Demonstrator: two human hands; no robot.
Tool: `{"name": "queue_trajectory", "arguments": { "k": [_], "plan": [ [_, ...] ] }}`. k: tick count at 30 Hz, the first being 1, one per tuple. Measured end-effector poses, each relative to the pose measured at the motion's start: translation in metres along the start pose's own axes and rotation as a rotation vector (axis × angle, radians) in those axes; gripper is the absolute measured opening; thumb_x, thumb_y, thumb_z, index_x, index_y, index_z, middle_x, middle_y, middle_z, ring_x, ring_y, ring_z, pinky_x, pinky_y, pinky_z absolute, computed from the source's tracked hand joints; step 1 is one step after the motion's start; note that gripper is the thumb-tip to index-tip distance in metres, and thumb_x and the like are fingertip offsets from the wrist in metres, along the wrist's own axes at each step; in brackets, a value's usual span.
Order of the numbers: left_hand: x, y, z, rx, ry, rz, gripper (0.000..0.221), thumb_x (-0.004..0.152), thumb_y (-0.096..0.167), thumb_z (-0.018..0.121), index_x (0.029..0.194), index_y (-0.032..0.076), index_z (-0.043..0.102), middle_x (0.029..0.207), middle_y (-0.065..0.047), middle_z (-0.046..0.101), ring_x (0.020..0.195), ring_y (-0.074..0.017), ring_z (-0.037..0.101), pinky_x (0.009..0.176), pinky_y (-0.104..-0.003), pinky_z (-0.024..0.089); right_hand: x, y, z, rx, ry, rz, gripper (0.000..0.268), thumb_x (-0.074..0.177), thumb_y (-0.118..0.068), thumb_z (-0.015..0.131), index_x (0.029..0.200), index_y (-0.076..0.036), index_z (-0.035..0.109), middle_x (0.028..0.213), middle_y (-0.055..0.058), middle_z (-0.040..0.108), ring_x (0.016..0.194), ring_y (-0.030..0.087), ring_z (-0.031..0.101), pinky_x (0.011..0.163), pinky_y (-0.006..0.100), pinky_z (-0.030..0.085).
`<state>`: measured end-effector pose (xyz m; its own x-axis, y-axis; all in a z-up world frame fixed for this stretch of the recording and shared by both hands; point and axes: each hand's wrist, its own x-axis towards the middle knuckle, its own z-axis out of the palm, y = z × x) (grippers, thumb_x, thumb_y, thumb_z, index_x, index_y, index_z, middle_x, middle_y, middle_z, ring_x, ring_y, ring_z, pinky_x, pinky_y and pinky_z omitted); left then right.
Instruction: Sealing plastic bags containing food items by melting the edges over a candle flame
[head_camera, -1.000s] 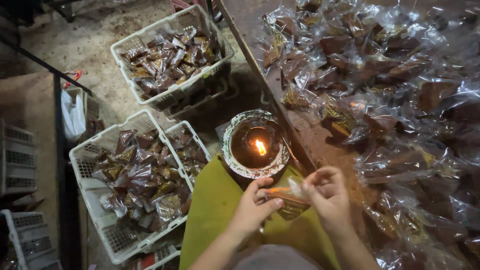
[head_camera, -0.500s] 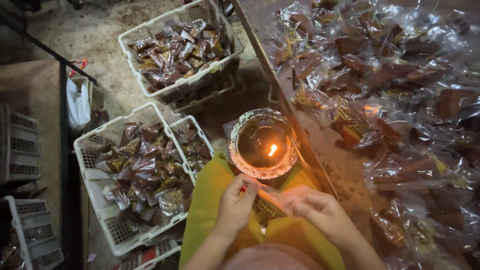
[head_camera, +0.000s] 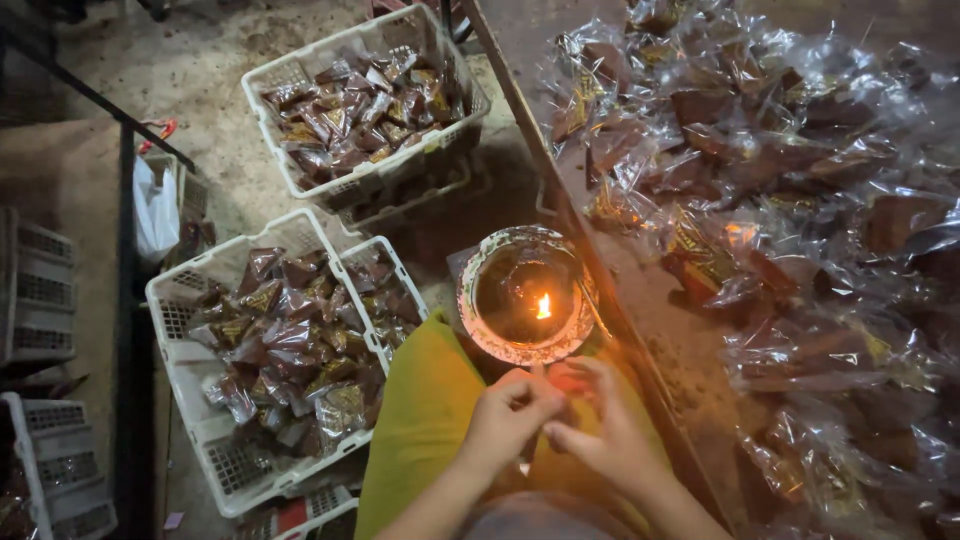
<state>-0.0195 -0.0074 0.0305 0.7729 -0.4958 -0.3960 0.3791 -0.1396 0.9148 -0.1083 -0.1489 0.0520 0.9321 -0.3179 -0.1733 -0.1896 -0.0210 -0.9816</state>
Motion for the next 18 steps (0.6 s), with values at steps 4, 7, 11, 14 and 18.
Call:
{"name": "queue_trajectory", "arguments": {
  "k": [4,7,11,14,18],
  "plan": [
    [0.007,0.003,-0.015,0.098,0.12,0.182,0.017,0.094,0.02,0.07,0.096,0.011,0.084,0.092,0.001,0.072,0.084,-0.0108,0.065,0.072,-0.023,0.048,0.016,0.082,0.001,0.447,-0.047,0.176,0.042,0.089,-0.002,0.071,0.124,-0.012,0.051,0.098,0.011,0.072,0.068,0.014,0.06,0.053,0.028,0.046],
    [0.005,0.009,-0.016,-0.1,0.209,0.232,0.019,0.094,0.019,0.071,0.099,0.004,0.082,0.095,-0.003,0.063,0.09,-0.0127,0.061,0.079,-0.023,0.05,0.042,0.049,-0.002,0.1,0.186,0.354,0.023,0.088,-0.017,0.078,0.095,-0.015,0.056,0.08,0.004,0.07,0.072,0.009,0.058,0.066,0.02,0.037],
    [-0.007,0.023,-0.013,-0.008,0.158,0.065,0.021,0.09,0.02,0.075,0.109,0.012,0.081,0.1,0.001,0.07,0.081,-0.0113,0.059,0.074,-0.023,0.052,0.061,0.069,-0.008,0.203,0.185,0.372,0.022,0.093,-0.018,0.075,0.097,-0.016,0.053,0.064,0.0,0.054,0.056,0.006,0.038,0.051,0.022,0.025],
    [-0.003,-0.005,-0.005,-0.162,0.038,-0.042,0.051,0.09,0.011,0.074,0.139,0.011,0.06,0.091,-0.002,0.073,0.081,-0.0083,0.064,0.083,-0.022,0.051,0.059,0.066,-0.002,0.176,0.271,0.488,0.035,0.087,-0.028,0.074,0.112,-0.008,0.06,0.079,0.01,0.069,0.066,0.015,0.057,0.061,0.03,0.043],
    [-0.007,-0.023,0.001,-0.337,-0.252,-0.604,0.074,0.096,0.031,0.066,0.157,0.024,0.024,0.106,-0.011,0.07,0.075,-0.021,0.075,0.046,-0.027,0.056,0.04,0.067,-0.001,0.515,0.085,0.516,0.028,0.089,-0.023,0.07,0.115,-0.011,0.066,0.108,0.01,0.072,0.086,0.019,0.064,0.07,0.033,0.047]
  ]
}}
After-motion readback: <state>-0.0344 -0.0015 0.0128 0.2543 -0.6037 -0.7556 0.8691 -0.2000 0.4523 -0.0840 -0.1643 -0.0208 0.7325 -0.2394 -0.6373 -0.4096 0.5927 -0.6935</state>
